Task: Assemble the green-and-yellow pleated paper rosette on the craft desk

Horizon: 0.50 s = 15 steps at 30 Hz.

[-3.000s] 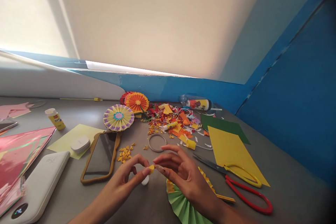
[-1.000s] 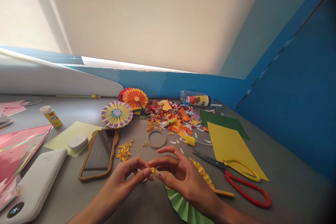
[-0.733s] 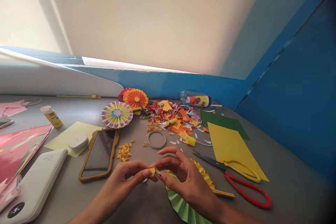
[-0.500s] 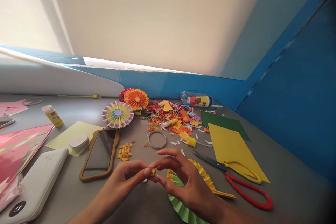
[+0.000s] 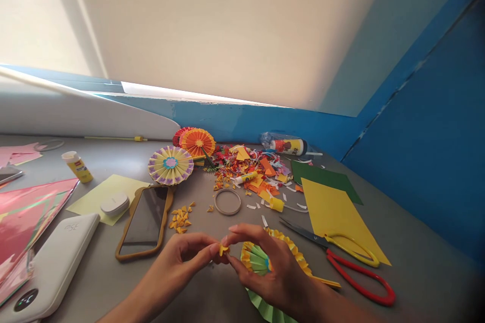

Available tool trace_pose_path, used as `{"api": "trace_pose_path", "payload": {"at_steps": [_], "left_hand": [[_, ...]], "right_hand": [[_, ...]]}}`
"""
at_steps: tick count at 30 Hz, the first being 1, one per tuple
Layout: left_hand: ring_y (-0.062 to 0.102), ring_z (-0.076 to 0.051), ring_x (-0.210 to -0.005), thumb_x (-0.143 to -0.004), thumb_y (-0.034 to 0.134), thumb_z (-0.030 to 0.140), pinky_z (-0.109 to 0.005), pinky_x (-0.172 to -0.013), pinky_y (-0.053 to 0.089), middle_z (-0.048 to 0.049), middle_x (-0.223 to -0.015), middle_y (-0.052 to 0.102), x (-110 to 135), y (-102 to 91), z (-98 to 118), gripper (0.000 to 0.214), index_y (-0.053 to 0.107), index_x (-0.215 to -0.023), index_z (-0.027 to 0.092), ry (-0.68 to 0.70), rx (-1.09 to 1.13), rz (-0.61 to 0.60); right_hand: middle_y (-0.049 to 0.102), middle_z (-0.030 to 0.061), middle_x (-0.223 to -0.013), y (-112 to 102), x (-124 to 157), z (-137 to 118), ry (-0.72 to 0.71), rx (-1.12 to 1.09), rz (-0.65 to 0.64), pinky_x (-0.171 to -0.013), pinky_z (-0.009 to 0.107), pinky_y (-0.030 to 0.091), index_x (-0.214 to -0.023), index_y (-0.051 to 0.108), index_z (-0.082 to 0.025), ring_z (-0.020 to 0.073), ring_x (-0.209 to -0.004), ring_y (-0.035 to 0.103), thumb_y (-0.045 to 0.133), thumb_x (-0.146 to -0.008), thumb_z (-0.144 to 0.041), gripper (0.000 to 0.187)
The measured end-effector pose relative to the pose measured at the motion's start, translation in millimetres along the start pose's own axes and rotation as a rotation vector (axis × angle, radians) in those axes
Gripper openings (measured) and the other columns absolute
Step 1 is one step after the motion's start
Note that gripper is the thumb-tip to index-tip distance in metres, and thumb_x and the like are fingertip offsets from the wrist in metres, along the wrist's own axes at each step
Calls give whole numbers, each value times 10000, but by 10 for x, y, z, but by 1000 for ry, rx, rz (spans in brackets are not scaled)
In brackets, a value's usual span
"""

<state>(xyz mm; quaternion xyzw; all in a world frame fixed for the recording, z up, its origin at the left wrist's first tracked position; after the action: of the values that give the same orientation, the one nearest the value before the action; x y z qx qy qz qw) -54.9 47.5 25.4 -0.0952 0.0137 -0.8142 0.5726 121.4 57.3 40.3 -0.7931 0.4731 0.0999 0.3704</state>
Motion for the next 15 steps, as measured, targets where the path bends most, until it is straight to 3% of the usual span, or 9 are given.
{"api": "trace_pose_path", "payload": {"at_steps": [3,8,11,15], "left_hand": [[710,-185,-816,-893,577,458,-216,-695,476,-36,-816,790,9,4,-12,334,781,-888,194,-17,-37,11],[746,-197,-798,-897,570,467,-210,-615,456,-53,-823,805,-6,15,-57,350,763,-996,192,-50,40,-25],[753,-200,-801,-899,576,454,-209,-605,454,-59,-836,810,-17,11,-66,343,756,-1018,188,-51,109,-30],[752,-195,-810,-909,562,449,-211,-617,449,-70,-894,815,-12,22,-53,344,755,-1023,188,-56,116,-56]], "right_hand": [[718,47,-1108,10,17,-22,-153,108,-25,-943,236,544,-1285,469,-249,154,-1023,702,667,-835,-44,532],[708,69,-1151,-4,12,-31,-229,136,-50,-958,224,535,-1340,447,-217,157,-1061,685,654,-857,-44,554],[713,52,-1132,-16,4,-25,-200,131,-81,-939,245,551,-1370,398,-258,158,-1034,697,656,-856,-58,609],[724,20,-1085,-34,-14,-5,-39,80,-77,-902,270,573,-1342,372,-321,157,-965,723,679,-841,-83,634]]}}
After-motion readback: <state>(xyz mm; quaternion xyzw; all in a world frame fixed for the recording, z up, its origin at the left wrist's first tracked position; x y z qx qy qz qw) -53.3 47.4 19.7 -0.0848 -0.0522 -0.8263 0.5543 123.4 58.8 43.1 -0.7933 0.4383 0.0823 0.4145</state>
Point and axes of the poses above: each hand's wrist, its own x-axis away from the middle knuckle, its own y-axis out of the palm, z = x × y, the point moved 4 cm from there along -x, towards the middle knuckle
